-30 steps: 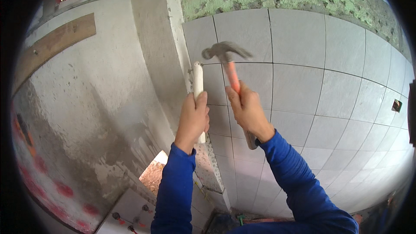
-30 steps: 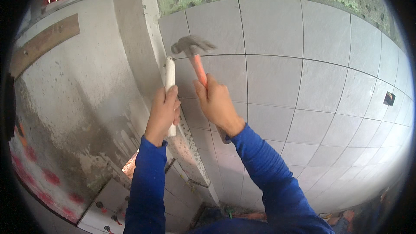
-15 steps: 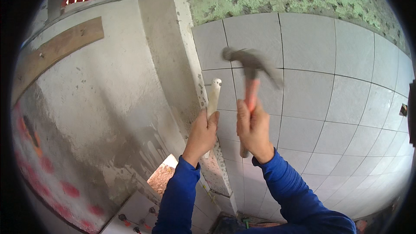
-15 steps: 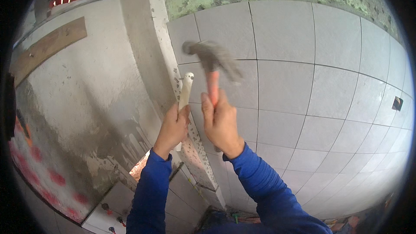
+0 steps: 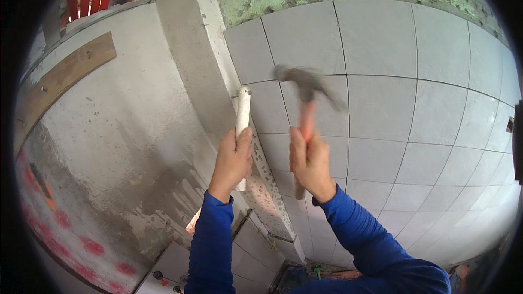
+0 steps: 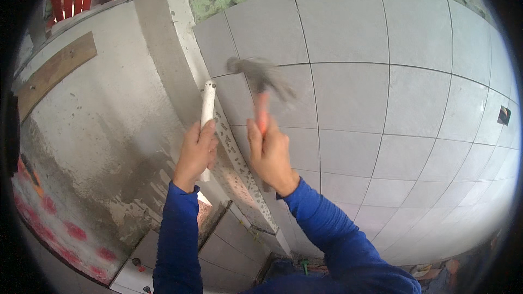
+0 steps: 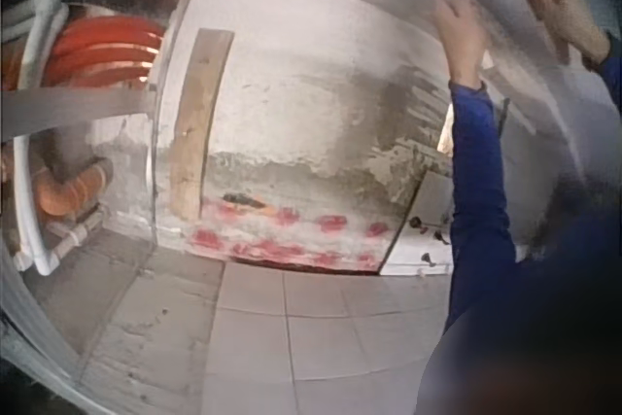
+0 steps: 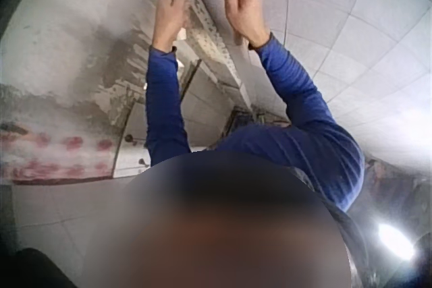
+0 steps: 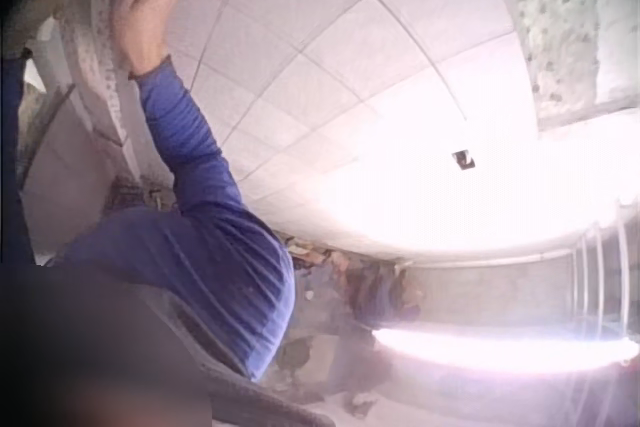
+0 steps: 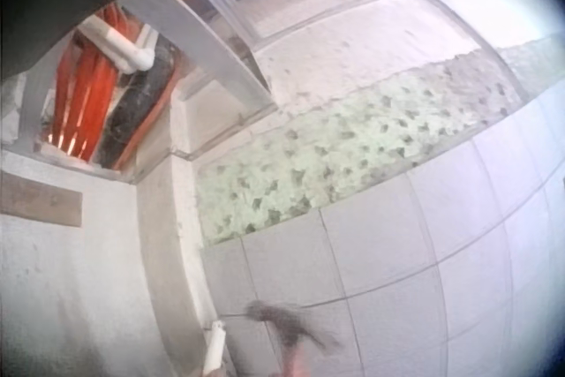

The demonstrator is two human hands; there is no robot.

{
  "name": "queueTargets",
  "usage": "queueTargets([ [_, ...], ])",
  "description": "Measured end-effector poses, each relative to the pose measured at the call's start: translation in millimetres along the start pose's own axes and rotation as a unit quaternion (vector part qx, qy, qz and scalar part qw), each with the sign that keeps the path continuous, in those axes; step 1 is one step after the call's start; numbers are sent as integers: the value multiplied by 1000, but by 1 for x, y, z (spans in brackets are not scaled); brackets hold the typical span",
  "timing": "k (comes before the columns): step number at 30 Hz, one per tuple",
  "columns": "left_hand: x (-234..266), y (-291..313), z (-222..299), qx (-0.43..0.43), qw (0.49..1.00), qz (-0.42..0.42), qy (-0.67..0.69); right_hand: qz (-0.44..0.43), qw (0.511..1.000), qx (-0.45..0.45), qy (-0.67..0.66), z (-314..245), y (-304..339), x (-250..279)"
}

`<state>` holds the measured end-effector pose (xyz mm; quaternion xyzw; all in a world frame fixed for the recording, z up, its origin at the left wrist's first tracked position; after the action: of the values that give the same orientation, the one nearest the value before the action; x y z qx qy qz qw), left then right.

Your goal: The person uses a hammer and a white plastic trim piece to secure the trim along a wall edge. They repeatedly tap the trim into place, adjusting its position along the vertical edge of a tiled wall.

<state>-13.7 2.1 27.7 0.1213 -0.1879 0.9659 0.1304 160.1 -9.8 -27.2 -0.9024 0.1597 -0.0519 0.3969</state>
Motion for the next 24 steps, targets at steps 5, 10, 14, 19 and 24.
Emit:
queueTargets([
  [5, 2, 1, 2, 10, 998, -15, 58, -103, 981, 56, 158, -22, -12, 1],
  [10, 2, 1, 3, 13, 992, -24, 124, -23, 999, 19, 18, -29, -22, 10],
  [14, 18, 0, 3, 40, 990, -44, 129, -135, 965, 59, 217, -32, -27, 9],
  [19, 64, -1, 21, 14, 988, -39, -146, -148, 972, 61, 170, -42, -24, 42],
  [24, 95, -18, 86, -89, 869, 26, -486, -163, 978, 67, 112, -63, -29, 58],
])
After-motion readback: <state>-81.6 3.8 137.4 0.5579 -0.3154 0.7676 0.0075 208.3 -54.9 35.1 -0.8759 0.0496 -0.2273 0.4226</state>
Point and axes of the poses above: each hand's wrist, its own y-axis away from the middle knuckle, its own x-axis out of the back of the hand, z = x × y, the point moved 2 cm from there along -y, towards the middle knuckle, and after that the axes turned 7 degrees about -z, right-handed, at the moved point
